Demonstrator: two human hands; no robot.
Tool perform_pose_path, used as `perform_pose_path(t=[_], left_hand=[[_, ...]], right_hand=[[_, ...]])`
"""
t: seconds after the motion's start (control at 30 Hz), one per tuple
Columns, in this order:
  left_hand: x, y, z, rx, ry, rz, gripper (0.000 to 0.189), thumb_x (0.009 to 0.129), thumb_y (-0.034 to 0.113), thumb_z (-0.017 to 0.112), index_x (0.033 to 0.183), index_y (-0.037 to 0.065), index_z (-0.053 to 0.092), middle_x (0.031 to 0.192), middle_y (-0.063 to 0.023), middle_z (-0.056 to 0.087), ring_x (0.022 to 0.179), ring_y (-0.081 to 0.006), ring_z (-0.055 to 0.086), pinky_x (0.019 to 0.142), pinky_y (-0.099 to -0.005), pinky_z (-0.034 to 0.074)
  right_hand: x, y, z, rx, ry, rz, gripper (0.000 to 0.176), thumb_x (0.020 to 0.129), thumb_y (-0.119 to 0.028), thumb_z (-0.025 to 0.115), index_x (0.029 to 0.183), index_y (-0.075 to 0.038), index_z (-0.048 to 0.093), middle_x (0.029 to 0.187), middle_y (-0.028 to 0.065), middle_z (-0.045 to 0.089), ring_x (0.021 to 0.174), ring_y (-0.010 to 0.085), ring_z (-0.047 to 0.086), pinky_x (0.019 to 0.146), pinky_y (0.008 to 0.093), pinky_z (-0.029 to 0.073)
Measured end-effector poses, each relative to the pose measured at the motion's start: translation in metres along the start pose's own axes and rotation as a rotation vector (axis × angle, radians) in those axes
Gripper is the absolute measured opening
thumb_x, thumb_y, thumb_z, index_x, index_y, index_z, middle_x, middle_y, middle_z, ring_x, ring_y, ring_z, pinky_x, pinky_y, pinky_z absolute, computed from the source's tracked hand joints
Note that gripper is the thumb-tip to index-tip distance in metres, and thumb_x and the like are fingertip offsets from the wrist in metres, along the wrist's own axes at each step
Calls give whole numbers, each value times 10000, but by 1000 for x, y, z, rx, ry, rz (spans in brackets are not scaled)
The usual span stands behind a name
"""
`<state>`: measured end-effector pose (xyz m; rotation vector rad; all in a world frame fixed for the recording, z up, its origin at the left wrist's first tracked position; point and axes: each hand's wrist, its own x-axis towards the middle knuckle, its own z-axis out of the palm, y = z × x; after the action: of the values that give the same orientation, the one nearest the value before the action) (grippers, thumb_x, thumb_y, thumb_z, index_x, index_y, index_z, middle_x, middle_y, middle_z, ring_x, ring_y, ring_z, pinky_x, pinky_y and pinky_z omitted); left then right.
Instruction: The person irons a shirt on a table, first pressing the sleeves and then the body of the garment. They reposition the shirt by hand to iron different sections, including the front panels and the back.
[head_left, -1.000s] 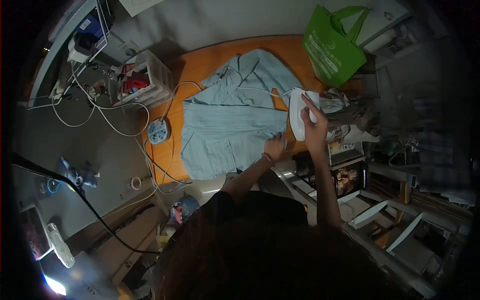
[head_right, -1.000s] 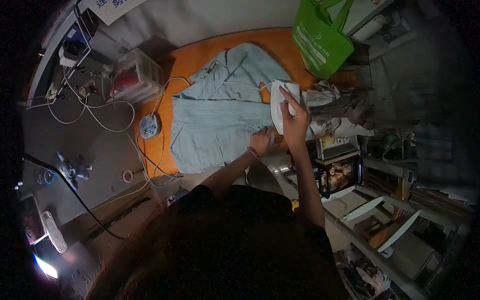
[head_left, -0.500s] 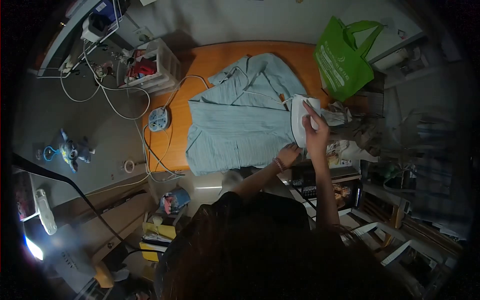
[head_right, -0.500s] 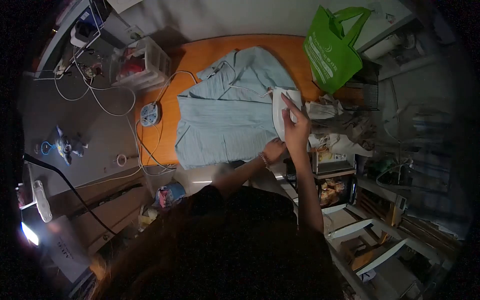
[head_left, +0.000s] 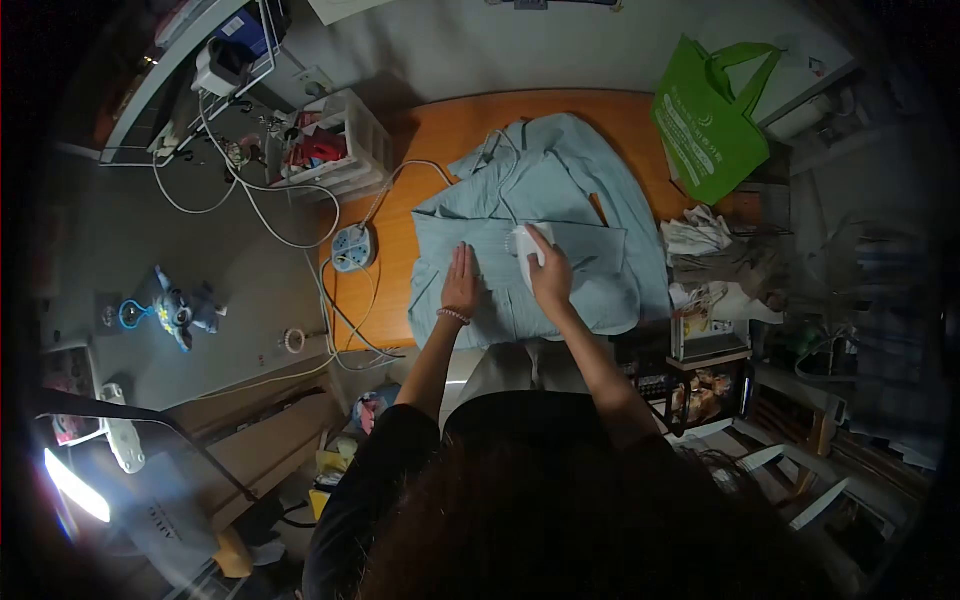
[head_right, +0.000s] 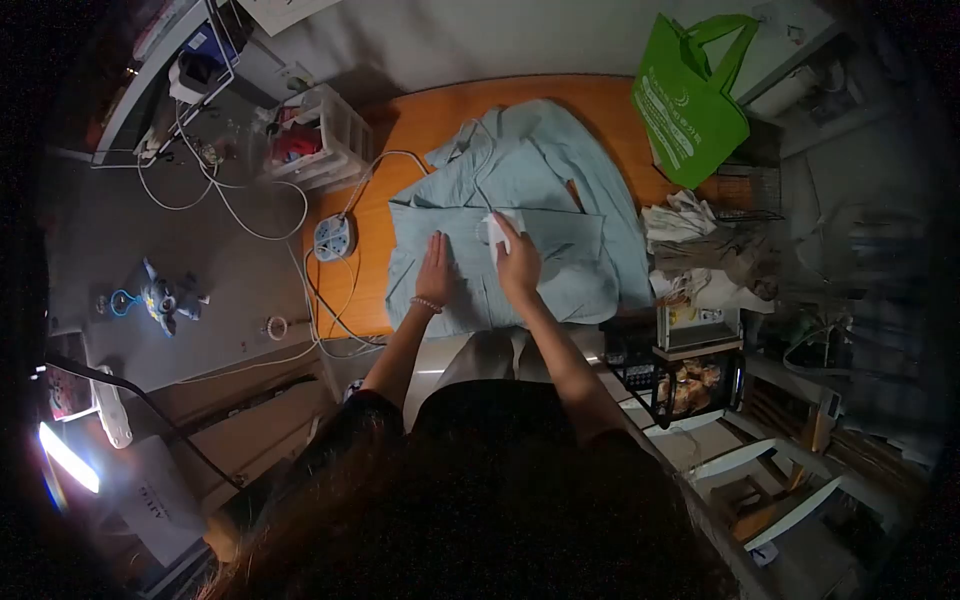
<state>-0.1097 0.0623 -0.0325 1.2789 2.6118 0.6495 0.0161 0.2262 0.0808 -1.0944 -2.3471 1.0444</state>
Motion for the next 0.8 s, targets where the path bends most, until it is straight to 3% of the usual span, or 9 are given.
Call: perform_pose_path(t=[0.17,0.23,0.3,0.33,0.4,0.5,0.6,0.7,0.8], left_hand=[[2,-15,-6,312,22,5,652,877,152,450,1467,-13,227,1552,-165,207,1441,-307,189,1155,-443,203],[0,-17,-15,270,-39,-4,659,873,162,465,1465,-11,232,1553,-162,206,1441,-303,192,1156,-443,200],[-1,-20,-18,222,-100,-16,666,869,171,479,1463,-10,237,1554,-159,205,1441,-299,194,1158,-443,198],[-1,-22,-16,215,-111,-11,680,861,181,496,1463,-3,240,1557,-152,202,1442,-292,194,1159,-441,196],[1,-25,-15,206,-116,-11,693,853,190,514,1464,3,244,1559,-146,199,1443,-284,195,1160,-440,193],[2,-29,-17,205,-148,-28,724,835,199,541,1470,23,241,1563,-129,198,1445,-276,192,1163,-436,190],[0,-32,-10,218,-151,-28,734,827,195,547,1474,36,239,1564,-115,204,1442,-273,204,1157,-438,208],[1,-32,-7,197,-130,-46,641,870,158,438,1477,58,259,1568,-97,206,1439,-255,224,1144,-446,233],[-1,-38,-4,271,-75,8,753,814,205,565,1476,46,241,1559,-116,219,1432,-277,236,1138,-457,249]], right_hand=[[4,-34,71,12,-58,-13,658,813,-43,642,1361,-363,468,938,195,598,828,396,614,711,460,502],[4,-38,92,23,-25,-26,644,793,-12,643,1355,-290,495,951,209,619,858,407,608,722,452,492],[8,-33,103,10,-20,-36,657,798,-31,647,1365,-316,477,958,194,613,855,395,616,717,458,498],[11,-33,101,-5,-18,-46,671,802,-50,651,1375,-342,459,964,178,608,853,382,623,712,464,504],[32,-36,87,119,110,-53,663,800,-34,646,1389,-273,458,1047,183,623,888,377,625,739,458,500],[70,-77,34,264,407,-309,582,824,11,620,1371,-125,473,1267,205,564,1114,376,575,886,403,475],[97,-112,-9,371,621,-394,494,860,-41,640,1327,-67,480,1267,205,566,1159,384,548,932,384,458],[95,-130,-27,452,696,-340,523,872,-36,632,1358,-54,440,1313,180,546,1197,315,541,963,384,428],[78,-107,-11,397,531,-245,551,849,-33,647,1355,-52,430,1333,171,531,1219,309,528,967,371,426]])
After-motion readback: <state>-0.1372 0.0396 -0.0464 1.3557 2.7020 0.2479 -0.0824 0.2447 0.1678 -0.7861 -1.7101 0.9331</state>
